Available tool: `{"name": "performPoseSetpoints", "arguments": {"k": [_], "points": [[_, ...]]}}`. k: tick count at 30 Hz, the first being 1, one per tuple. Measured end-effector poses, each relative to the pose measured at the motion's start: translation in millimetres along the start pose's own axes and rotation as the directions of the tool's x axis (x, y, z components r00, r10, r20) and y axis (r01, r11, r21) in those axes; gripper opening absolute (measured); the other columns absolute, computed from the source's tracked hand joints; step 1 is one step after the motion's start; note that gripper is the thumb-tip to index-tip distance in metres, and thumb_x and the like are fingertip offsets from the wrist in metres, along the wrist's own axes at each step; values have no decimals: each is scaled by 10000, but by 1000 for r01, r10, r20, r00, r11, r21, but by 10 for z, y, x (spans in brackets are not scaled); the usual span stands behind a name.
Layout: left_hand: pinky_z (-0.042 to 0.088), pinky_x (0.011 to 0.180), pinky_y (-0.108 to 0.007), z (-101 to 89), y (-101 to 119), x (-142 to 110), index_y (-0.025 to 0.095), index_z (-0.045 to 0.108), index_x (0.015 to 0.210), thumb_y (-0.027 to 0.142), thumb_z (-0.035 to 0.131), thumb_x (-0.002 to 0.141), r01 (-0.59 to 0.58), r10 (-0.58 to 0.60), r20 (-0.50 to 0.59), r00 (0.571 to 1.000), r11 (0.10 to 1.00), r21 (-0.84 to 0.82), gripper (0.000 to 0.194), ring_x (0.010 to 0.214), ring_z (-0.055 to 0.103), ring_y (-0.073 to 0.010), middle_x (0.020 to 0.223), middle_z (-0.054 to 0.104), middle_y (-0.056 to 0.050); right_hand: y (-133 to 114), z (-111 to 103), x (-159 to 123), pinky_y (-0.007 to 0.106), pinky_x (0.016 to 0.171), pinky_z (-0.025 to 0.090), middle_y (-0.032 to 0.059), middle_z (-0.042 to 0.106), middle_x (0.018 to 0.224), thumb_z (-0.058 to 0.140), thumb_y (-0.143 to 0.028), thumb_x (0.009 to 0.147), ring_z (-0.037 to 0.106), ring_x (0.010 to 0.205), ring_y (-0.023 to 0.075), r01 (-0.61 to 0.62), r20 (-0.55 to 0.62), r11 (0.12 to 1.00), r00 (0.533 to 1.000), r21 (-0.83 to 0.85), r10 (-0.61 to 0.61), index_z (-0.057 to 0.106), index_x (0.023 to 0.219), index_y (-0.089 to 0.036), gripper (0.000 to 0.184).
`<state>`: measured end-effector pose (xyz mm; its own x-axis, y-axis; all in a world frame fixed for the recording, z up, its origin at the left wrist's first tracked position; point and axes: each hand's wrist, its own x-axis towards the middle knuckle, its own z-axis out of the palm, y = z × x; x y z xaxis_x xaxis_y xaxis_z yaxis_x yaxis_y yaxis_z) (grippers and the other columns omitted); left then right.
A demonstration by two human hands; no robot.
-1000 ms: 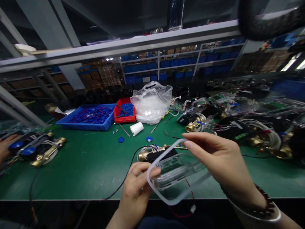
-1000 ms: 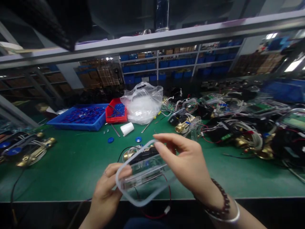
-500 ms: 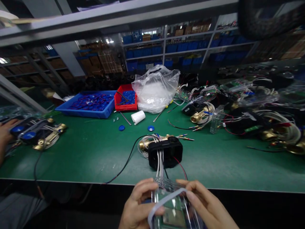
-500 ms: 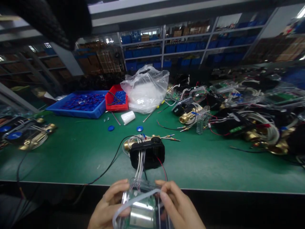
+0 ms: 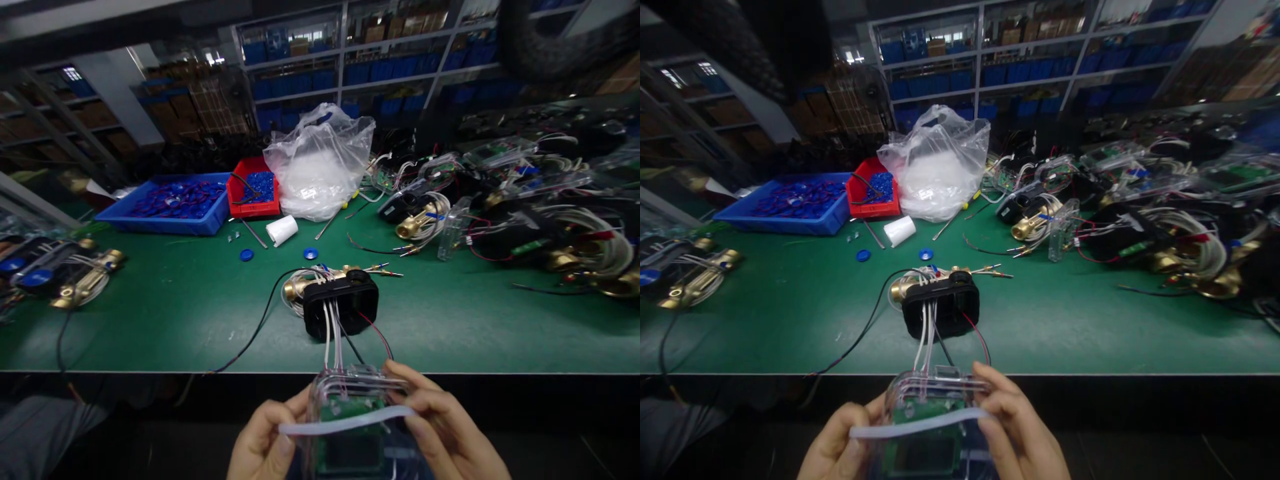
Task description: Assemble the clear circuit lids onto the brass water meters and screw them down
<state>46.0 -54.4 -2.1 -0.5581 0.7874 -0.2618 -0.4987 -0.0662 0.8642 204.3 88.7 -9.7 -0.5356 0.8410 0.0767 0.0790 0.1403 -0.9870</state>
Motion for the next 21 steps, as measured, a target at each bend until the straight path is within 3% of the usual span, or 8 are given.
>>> {"name": "performPoseSetpoints", "arguments": {"k": [2, 5, 8, 10, 12, 15, 18, 21], "points": [[509, 821, -430, 19, -85, 87, 161, 597, 673, 466, 689, 753, -44, 45, 36, 998, 999, -28, 328, 889, 673, -281, 980, 713, -140, 81, -88, 27, 192, 804, 543, 68, 646, 1162, 577, -425, 881, 634, 1030, 212, -10, 95, 1000, 995, -25, 12, 638, 783, -226, 230], [529, 690, -307, 71, -149, 265, 167, 616, 679, 429, 699, 760, -236, 237, 13, 971, 961, 146, 286, 731, 665, -199, 776, 706, -76, 139, -186, 58, 224, 767, 567, 68, 682, 1078, 565, -402, 895, 668, 947, 216, -30, 102, 998, 994, 57, 24, 629, 822, -232, 195], [537, 685, -278, 115, -123, 424, 192, 648, 664, 382, 705, 766, -502, 507, 75, 859, 803, 321, 223, 719, 649, -174, 690, 678, -35, 100, -196, 61, 216, 757, 568, 46, 709, 995, 574, -393, 897, 687, 881, 192, -10, -1, 990, 1000, 141, 10, 615, 850, -257, 150], [542, 683, -260, 114, -68, 493, 208, 675, 674, 355, 700, 776, -574, 564, 146, 813, 731, 370, 181, 734, 650, -163, 718, 682, -34, 34, -166, 73, 207, 695, 578, 46, 721, 918, 581, -417, 892, 698, 790, 182, -38, -65, 980, 997, 193, 52, 608, 846, -261, 165], [551, 681, -259, 91, 7, 542, 217, 698, 690, 347, 696, 781, -586, 558, 198, 806, 703, 404, 159, 758, 661, -166, 790, 700, -49, -34, -129, 119, 213, 641, 579, 49, 716, 815, 599, -453, 874, 691, 715, 181, -70, -115, 971, 988, 229, 98, 602, 837, -254, 203], [573, 722, -323, 62, 134, 615, 225, 724, 726, 382, 689, 781, -578, 512, 270, 816, 695, 427, 170, 813, 688, -211, 853, 727, -83, -82, -83, 287, 216, 591, 553, 34, 669, 698, 625, -476, 853, 656, 639, 165, -30, -97, 962, 994, 271, 58, 588, 823, -234, 247], [589, 682, -363, 108, 233, 706, 239, 739, 770, 418, 650, 805, -507, 354, 408, 841, 780, 367, 203, 747, 707, -235, 787, 740, -93, -50, -45, 546, 212, 528, 526, 9, 649, 691, 599, -422, 888, 618, 554, 133, 74, 65, 935, 993, 346, -103, 565, 837, -223, 208], [591, 667, -357, 210, 280, 776, 232, 741, 786, 417, 615, 834, -471, 257, 504, 825, 806, 359, 229, 718, 713, -236, 758, 742, -94, 7, -6, 785, 230, 595, 531, 20, 658, 754, 571, -369, 915, 635, 655, 140, 264, 100, 924, 948, 277, -301, 577, 854, -221, 160]]}}
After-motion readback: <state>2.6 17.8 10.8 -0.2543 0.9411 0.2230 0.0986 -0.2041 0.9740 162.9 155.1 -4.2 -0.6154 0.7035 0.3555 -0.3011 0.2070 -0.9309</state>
